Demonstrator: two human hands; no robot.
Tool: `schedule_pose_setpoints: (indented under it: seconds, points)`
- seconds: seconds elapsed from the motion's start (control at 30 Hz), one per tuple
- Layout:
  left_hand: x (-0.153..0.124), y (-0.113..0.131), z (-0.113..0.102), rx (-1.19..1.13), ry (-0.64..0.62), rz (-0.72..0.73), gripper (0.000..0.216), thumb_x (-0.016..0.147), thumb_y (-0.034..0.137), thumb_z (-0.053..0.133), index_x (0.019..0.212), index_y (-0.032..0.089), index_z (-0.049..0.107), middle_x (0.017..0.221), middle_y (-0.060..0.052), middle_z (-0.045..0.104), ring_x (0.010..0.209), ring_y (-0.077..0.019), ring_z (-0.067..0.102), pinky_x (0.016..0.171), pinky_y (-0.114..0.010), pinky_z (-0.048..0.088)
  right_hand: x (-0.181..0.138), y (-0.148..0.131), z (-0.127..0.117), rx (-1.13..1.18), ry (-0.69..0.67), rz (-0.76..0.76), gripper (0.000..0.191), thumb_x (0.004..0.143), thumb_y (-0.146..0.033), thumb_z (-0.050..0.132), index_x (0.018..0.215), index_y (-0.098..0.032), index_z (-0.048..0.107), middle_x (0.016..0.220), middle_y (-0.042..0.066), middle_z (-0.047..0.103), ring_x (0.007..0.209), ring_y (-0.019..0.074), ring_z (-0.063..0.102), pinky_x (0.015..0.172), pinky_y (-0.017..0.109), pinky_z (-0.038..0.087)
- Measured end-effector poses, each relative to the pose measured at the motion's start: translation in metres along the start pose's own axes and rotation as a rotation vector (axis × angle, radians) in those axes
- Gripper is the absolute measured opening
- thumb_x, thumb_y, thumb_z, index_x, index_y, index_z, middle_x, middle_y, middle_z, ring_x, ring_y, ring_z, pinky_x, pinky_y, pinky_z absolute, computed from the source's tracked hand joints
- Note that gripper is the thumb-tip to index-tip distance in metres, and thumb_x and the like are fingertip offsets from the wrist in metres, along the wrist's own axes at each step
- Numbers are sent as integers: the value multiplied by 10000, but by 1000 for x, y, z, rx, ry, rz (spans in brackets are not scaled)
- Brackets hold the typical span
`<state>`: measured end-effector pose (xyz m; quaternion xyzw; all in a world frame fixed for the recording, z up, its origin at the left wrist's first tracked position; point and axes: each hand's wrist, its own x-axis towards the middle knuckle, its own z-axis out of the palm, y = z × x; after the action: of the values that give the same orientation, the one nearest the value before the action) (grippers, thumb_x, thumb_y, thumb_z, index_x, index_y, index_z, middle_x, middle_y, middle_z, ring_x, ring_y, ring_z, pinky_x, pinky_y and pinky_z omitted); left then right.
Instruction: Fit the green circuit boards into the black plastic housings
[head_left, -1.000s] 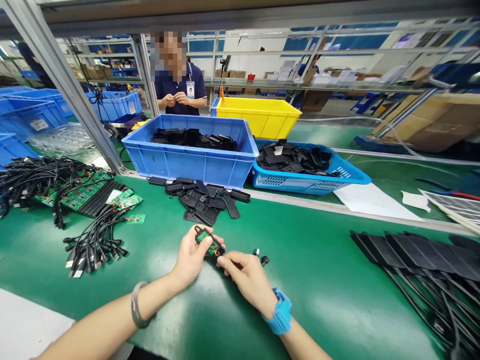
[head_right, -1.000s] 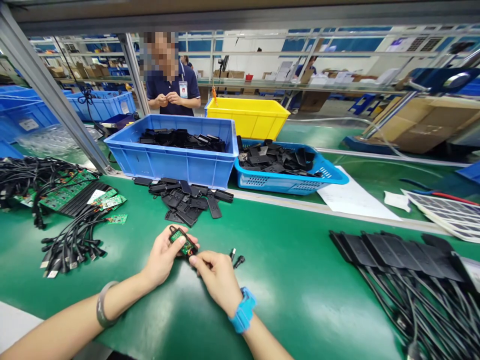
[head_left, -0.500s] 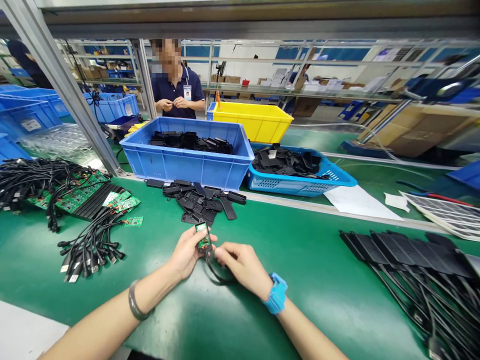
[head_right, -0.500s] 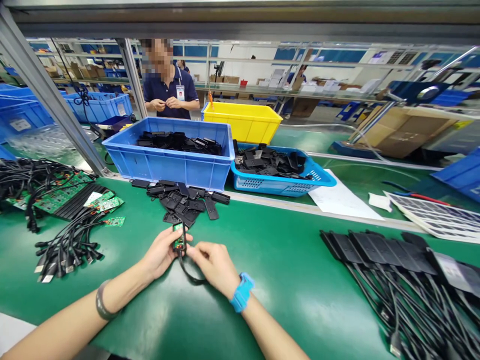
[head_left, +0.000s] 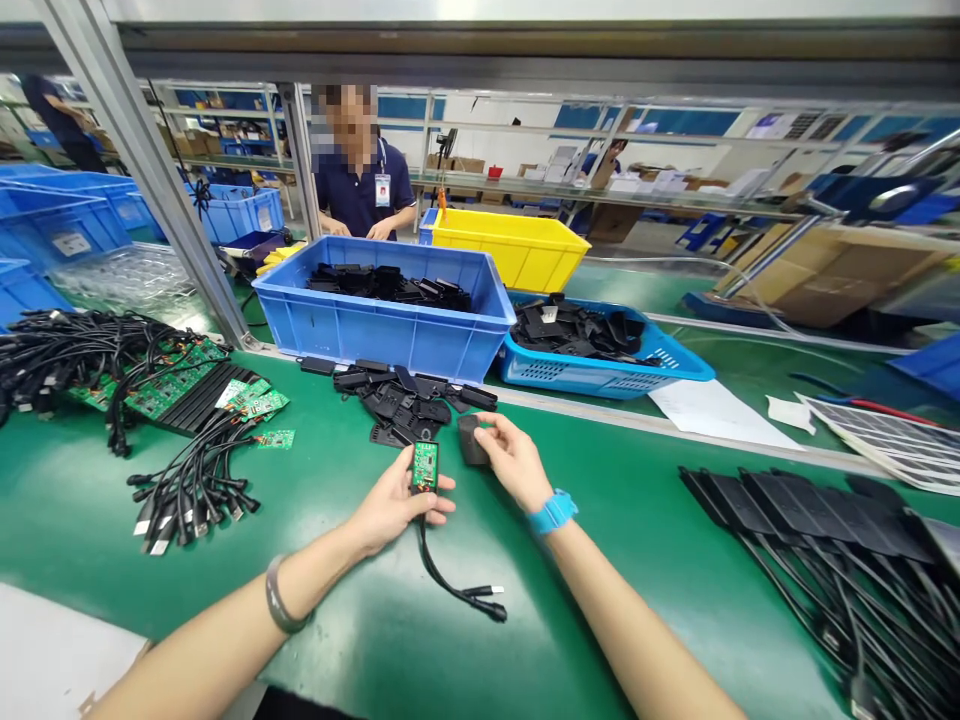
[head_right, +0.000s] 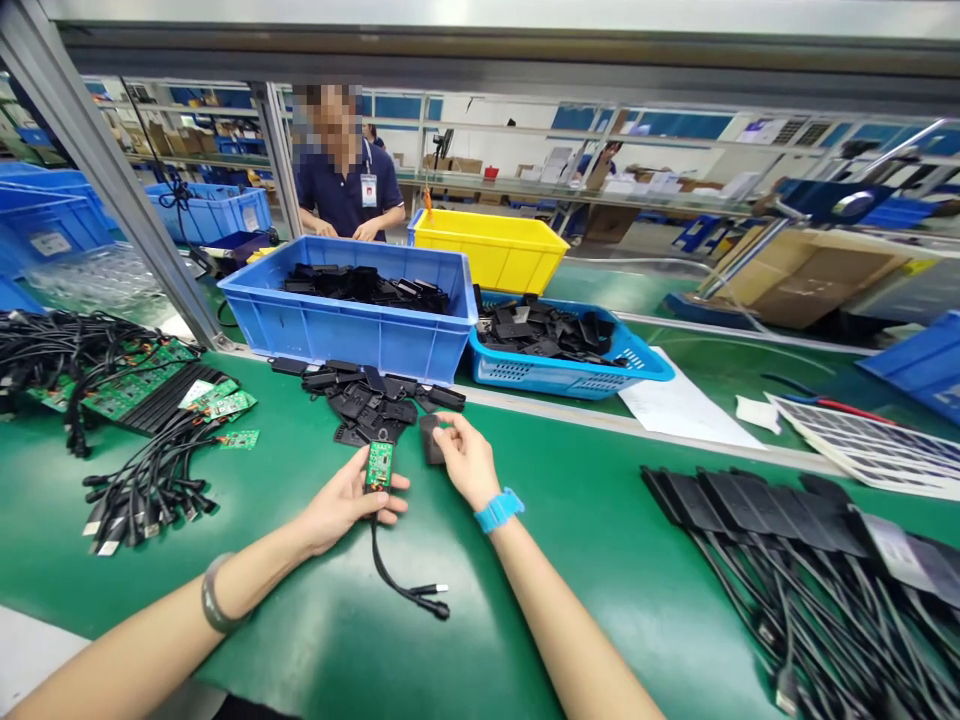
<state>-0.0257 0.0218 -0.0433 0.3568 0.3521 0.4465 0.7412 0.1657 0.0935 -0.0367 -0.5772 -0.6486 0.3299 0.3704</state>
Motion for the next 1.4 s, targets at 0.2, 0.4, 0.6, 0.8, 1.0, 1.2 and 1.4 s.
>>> schedule_pose_setpoints:
  seconds: [0.2, 0.4, 0.6, 0.8, 1.0, 1.2, 1.4]
  points:
    - [0, 0, 5, 124, -105, -27, 528, 651, 299, 806, 1090, 147, 556, 1042, -118, 643, 688, -159, 677, 631, -288, 538, -51, -28, 6, 474, -83, 22, 326, 859, -464, 555, 1048, -200, 519, 629, -45, 526, 477, 91, 463, 440, 207, 385]
    - [0, 4, 4, 138, -124, -74, 582, 556, 181, 862, 1075, 140, 601, 944, -66, 678, 762, -157, 683, 743, -289, 536, -62, -28, 18, 454, -137, 19, 329, 816, -439, 629, 1031, -203, 550, 663, -24, 576, 580, 132, 587, 456, 209, 446]
    - [-2, 4, 4, 132, -123, -98, 584, 566, 186, 861, 1087, 133, 601, 938, -69, 696, 764, -139, 679, 757, -271, 521, -62, -29, 12, 482, -140, 52, 325, 815, -427, 630, 1032, -197, 555, 696, -17, 583, 558, 118, 591, 457, 207, 450]
    - [-2, 2, 6, 147, -137, -61, 533, 597, 181, 841, 1074, 137, 607, 938, -55, 691, 778, -112, 648, 750, -232, 507, -62, -28, 13, 476, -127, 79, 360, 787, -438, 658, 1035, -196, 556, 671, -31, 569, 565, 126, 605, 458, 206, 463]
    - [-1, -3, 7, 313, -77, -4, 378, 703, 261, 749, 1018, 125, 592, 766, -20, 645, 602, -110, 607, 542, -213, 499, -61, -26, 17, 534, -155, 132, 458, 798, -511, 623, 1122, -210, 502, 745, -34, 539, 563, 118, 581, 469, 228, 489]
    - [-6, -1, 10, 485, -97, 49, 517, 786, 254, 642, 1278, 193, 496, 949, -55, 668, 768, -169, 679, 649, -264, 551, -58, -24, 15, 518, -269, 113, 389, 874, -532, 510, 869, -157, 613, 628, -27, 516, 525, 93, 456, 483, 215, 387]
    - [-5, -3, 16, 351, -59, 7, 549, 757, 294, 682, 1259, 160, 506, 935, -93, 681, 691, -175, 684, 617, -280, 546, -63, -23, 23, 278, -162, 92, 409, 900, -507, 432, 987, -157, 625, 689, 1, 530, 560, 135, 494, 525, 262, 427]
